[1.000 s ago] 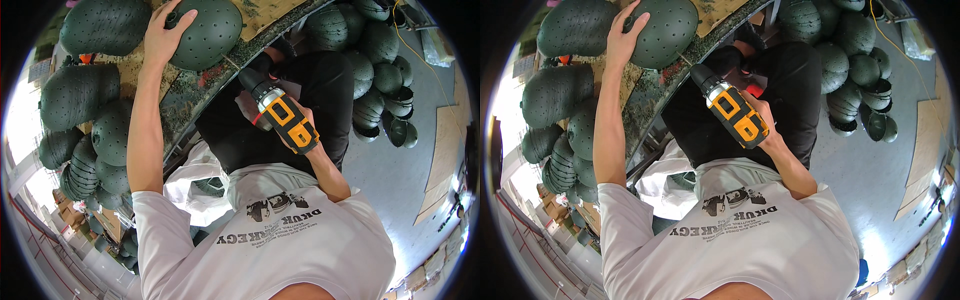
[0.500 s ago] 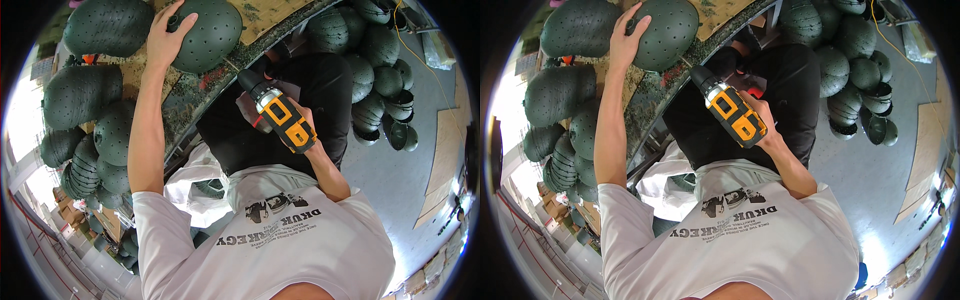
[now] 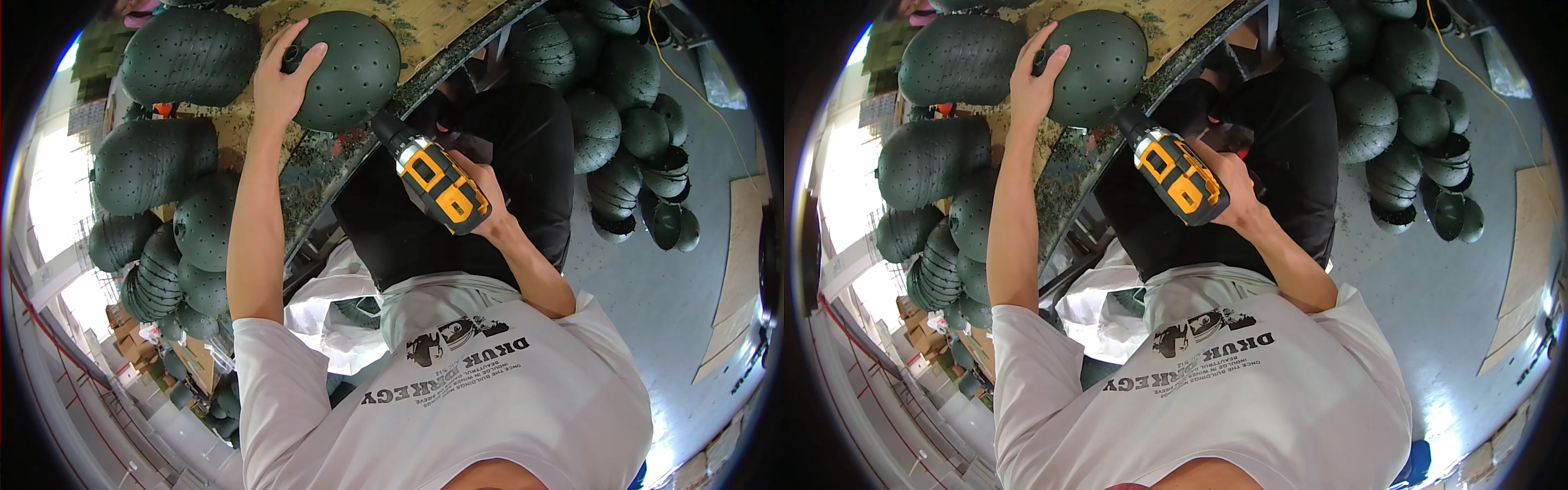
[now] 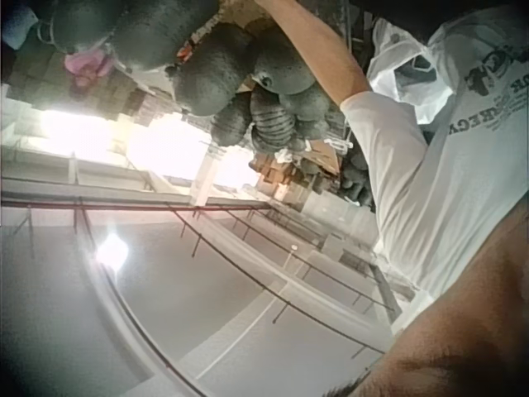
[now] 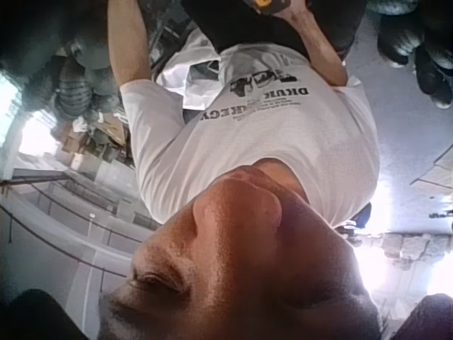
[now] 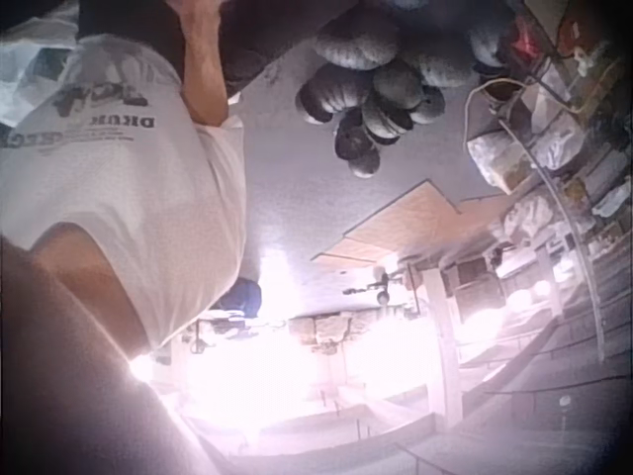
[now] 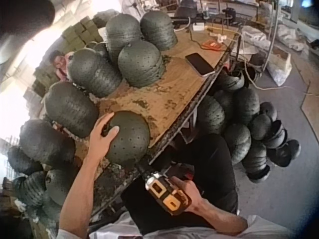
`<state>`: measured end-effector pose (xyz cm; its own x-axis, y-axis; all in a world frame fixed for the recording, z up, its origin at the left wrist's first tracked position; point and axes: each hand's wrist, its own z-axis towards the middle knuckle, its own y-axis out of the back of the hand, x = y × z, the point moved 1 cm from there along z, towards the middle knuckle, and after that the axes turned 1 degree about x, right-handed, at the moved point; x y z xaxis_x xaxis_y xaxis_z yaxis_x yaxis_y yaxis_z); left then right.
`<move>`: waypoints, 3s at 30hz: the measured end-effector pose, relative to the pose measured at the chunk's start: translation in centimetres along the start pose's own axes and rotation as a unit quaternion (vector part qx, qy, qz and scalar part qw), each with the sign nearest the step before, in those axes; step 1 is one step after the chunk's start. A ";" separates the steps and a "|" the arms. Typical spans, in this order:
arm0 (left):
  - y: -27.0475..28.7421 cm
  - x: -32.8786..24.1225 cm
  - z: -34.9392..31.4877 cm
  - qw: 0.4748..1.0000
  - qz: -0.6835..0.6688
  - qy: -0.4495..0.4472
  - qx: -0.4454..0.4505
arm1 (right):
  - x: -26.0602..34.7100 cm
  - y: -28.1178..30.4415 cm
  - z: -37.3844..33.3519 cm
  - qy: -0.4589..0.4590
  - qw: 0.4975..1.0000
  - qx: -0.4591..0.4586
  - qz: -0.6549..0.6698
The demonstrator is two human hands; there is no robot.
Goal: Using a handheld power drill to create holes in green plastic hemispherical components.
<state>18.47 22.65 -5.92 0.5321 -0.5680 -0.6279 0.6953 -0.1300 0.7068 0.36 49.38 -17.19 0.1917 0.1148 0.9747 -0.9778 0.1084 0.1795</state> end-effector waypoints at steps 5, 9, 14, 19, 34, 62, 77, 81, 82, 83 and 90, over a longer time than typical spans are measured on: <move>0.0 -0.1 -0.1 1.000 -0.001 -0.008 0.002 | 1.1 1.1 -2.2 -0.034 0.999 -0.003 0.029; -0.1 -0.6 -0.2 1.000 0.004 -0.005 0.003 | 1.1 1.4 -2.4 -0.044 0.999 -0.002 0.030; 0.0 -0.2 -0.5 1.000 -0.009 0.017 -0.013 | 0.9 0.2 0.1 -0.018 1.000 0.004 -0.001; -0.1 0.5 -0.5 1.000 0.011 0.016 -0.009 | 1.3 0.5 -0.3 0.000 1.000 0.008 -0.025; -2.8 -3.4 -9.6 0.979 0.085 -0.023 -0.182 | 9.6 8.4 -9.3 -0.163 0.968 -0.075 -0.178; -3.4 -1.6 -10.1 0.981 0.058 0.021 -0.183 | 22.0 8.5 9.7 -0.008 0.917 0.158 -0.366; -3.6 -1.3 -9.9 0.983 0.051 0.023 -0.172 | 25.2 7.6 12.3 0.112 0.840 0.243 -0.472; -3.5 -1.4 -9.9 0.984 0.045 0.028 -0.170 | 25.8 8.1 13.2 0.144 0.811 0.273 -0.497; -3.5 -1.4 -9.9 0.984 0.044 0.029 -0.168 | 25.9 8.3 13.3 0.158 0.796 0.287 -0.509; -3.5 -1.4 -9.9 0.984 0.043 0.031 -0.167 | 26.2 8.4 13.7 0.182 0.773 0.314 -0.521; -3.4 -1.4 -9.8 0.984 0.052 0.040 -0.163 | 27.5 8.3 15.5 0.192 0.744 0.349 -0.535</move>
<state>20.04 31.83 -10.66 0.6352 -0.4972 -0.5910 0.7469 0.2007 0.6339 -3.78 38.15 13.16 0.7718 0.6209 0.1367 -0.0266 -0.1834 0.9827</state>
